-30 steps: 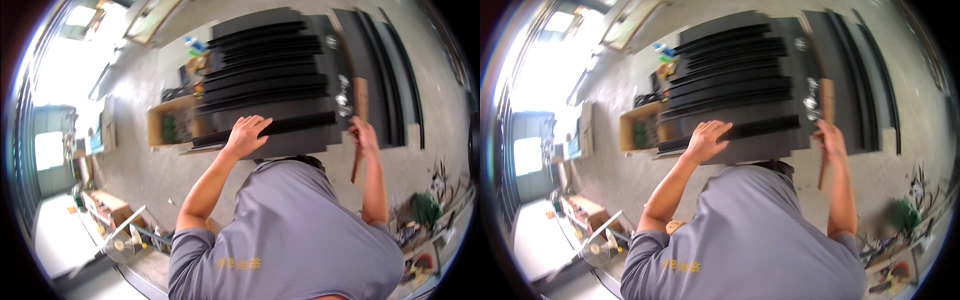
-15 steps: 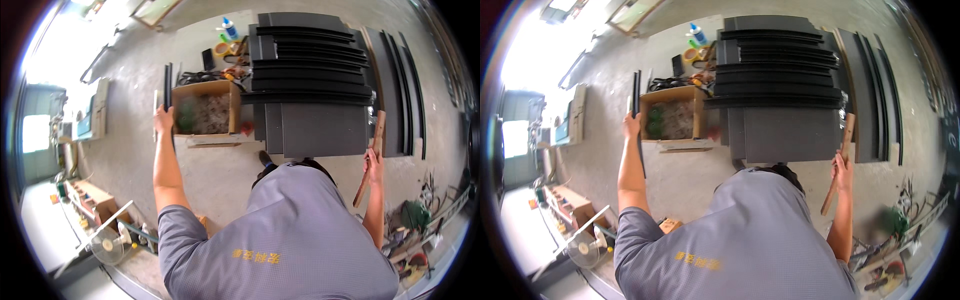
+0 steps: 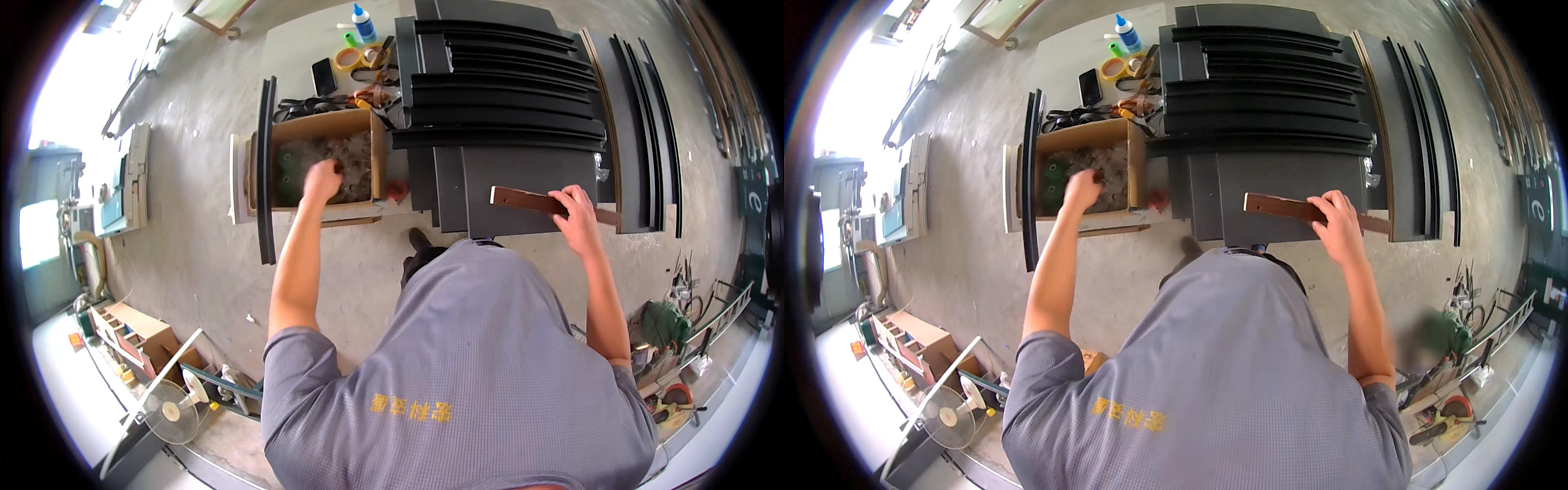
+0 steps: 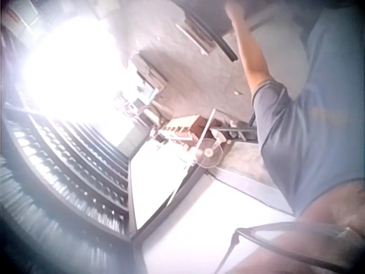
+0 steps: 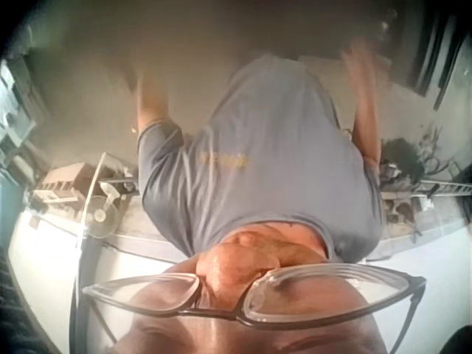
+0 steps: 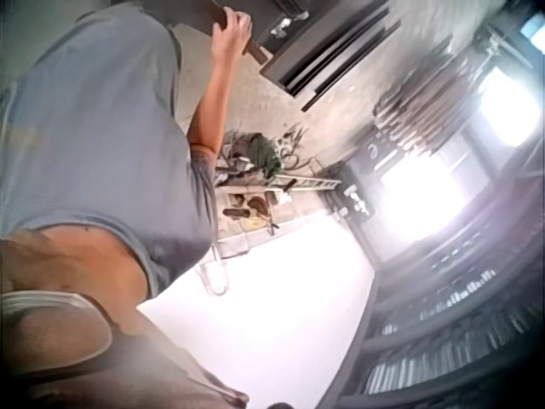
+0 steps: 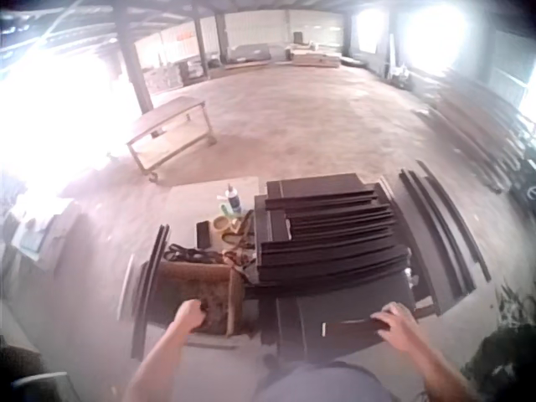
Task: The person assembles black metal profiles by inserting metal brackets into the ends and tapping them into place using a wooden block. They pick up components from a box, retrieve a profile from the floor, and handle multiple pieces on a workbench.
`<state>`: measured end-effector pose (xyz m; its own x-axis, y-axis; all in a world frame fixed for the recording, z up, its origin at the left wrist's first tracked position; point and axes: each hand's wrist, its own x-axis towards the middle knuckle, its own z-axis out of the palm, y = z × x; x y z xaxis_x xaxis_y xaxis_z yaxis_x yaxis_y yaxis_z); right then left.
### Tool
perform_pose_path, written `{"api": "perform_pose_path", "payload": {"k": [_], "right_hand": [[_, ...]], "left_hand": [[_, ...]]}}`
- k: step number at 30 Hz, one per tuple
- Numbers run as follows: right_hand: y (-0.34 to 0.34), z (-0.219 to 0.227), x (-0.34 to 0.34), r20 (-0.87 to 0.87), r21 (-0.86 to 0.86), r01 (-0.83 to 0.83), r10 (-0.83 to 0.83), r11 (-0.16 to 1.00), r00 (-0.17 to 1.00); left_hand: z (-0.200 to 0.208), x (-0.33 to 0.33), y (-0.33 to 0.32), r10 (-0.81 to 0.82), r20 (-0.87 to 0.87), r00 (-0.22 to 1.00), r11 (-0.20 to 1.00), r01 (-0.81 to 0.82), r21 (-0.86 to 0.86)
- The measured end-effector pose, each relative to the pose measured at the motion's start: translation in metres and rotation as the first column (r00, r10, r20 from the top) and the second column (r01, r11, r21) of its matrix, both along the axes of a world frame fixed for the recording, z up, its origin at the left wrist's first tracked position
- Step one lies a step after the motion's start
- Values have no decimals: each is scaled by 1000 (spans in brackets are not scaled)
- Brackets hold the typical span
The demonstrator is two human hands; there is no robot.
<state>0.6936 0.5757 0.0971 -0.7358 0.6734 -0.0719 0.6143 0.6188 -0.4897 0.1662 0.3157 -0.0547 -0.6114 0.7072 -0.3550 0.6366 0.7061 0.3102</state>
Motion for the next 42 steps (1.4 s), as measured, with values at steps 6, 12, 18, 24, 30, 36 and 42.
{"api": "perform_pose_path", "payload": {"k": [6, 12, 18, 24, 30, 36, 42], "right_hand": [[19, -25, -18, 45, 75, -101, 98, 992, 994], [32, -39, -23, 93, 225, -89, 69, 970, 993], [39, -42, 1, 128, 207, 18, -45, 978, 991], [38, -41, 3, 139, 204, 22, -52, 979, 989], [47, -38, 5, 122, 164, -16, -4, 986, 992], [18, -6, -20, -67, 100, -36, 43, 994, 997], [-35, 27, -103, -536, -405, -304, 45, 862, 843]], "left_hand": [[-71, 4, 45, 167, -47, 985, 986, -167, 5], [-143, -27, 45, 134, 14, 991, 955, -125, -271], [-133, -41, 62, 174, 80, 982, 942, -142, -305], [-132, -22, 86, 546, 160, 822, 822, -563, 85], [-144, -63, 57, 309, -91, 947, 943, -292, 158], [65, 17, 16, 393, 237, 888, 570, -438, 695], [169, 180, 67, -209, 591, 779, 857, -146, 495]]}}
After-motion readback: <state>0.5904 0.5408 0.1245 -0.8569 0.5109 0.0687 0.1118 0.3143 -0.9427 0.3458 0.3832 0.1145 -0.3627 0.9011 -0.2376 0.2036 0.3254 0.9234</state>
